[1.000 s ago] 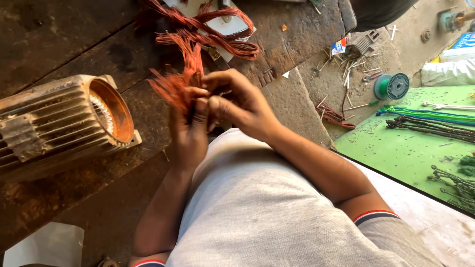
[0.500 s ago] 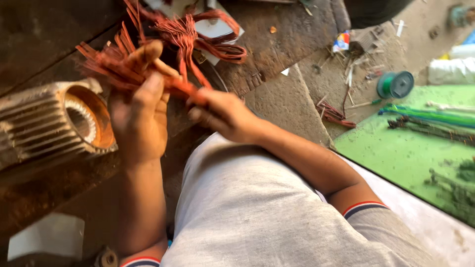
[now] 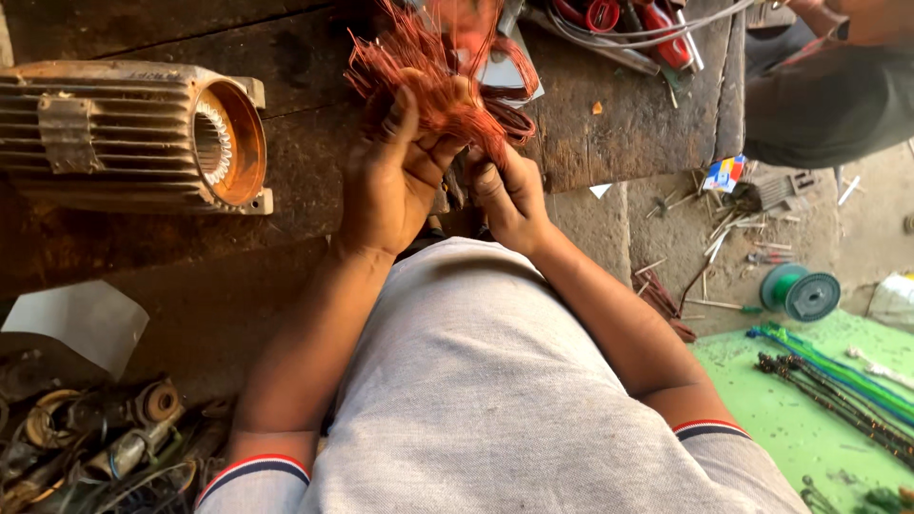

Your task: The person stands at a workbench holding a bundle of red copper winding wires and twists the strands together by hand, working section by section along the bundle. They gather and fold the wires, twist them into a braided form, and set the twisted bundle on the bench.

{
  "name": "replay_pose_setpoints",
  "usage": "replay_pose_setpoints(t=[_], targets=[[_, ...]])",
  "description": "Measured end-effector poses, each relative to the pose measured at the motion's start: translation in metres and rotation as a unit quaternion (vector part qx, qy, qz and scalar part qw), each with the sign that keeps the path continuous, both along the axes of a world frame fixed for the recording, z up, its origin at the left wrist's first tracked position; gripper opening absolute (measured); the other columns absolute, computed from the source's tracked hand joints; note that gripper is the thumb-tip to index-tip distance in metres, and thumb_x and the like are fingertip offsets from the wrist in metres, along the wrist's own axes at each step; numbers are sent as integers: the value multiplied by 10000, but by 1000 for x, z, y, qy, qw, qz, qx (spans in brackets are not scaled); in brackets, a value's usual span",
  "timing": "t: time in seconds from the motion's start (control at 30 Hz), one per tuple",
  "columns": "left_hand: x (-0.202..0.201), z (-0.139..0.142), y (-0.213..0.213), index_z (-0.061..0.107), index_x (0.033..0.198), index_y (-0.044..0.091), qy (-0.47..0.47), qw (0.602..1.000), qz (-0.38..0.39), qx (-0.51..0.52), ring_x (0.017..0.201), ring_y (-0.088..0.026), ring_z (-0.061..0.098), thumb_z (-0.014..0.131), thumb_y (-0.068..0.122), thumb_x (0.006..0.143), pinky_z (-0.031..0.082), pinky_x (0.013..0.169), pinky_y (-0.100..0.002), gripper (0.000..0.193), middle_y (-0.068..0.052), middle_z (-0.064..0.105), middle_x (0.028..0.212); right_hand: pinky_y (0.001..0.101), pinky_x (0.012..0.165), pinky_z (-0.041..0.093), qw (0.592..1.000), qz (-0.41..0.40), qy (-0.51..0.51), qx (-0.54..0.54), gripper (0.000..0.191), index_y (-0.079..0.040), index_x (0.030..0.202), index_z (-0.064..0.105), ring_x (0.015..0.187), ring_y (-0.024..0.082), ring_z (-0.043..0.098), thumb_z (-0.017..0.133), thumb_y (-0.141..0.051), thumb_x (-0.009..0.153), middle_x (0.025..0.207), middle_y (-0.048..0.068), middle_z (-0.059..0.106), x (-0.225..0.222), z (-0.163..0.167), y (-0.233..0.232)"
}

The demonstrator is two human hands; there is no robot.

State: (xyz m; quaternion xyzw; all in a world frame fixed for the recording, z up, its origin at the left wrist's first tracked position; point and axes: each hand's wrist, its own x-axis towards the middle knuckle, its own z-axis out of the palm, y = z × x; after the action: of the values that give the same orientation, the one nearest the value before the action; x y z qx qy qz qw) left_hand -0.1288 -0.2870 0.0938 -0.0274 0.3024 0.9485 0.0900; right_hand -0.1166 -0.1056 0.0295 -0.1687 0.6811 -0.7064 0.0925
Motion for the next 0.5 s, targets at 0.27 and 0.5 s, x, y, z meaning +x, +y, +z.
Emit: replay_pose_setpoints(t=[0.27, 0.5], targets=[[-6, 14, 8, 444, 1535, 100, 48, 996, 2, -71, 1403, -199, 591, 532, 224, 1122, 469, 1173, -414, 440, -16, 625, 1502, 228, 613, 331, 984, 73, -106, -120, 375, -59, 1083, 532, 695, 47, 388, 480, -425, 1148, 852, -36, 492, -14, -9, 4], [-3, 12, 24, 522, 1454, 31, 103, 987, 40, -114, 1104, -177, 683, 375, 373, 1209, 544, 1005, -324, 445, -125, 726, 1159, 283, 624, 390, 996, 89, -2, 12, 544, -14, 1133, 579, 700, 90, 459, 381, -520, 1123, 809, -14, 540, -24, 6, 10]])
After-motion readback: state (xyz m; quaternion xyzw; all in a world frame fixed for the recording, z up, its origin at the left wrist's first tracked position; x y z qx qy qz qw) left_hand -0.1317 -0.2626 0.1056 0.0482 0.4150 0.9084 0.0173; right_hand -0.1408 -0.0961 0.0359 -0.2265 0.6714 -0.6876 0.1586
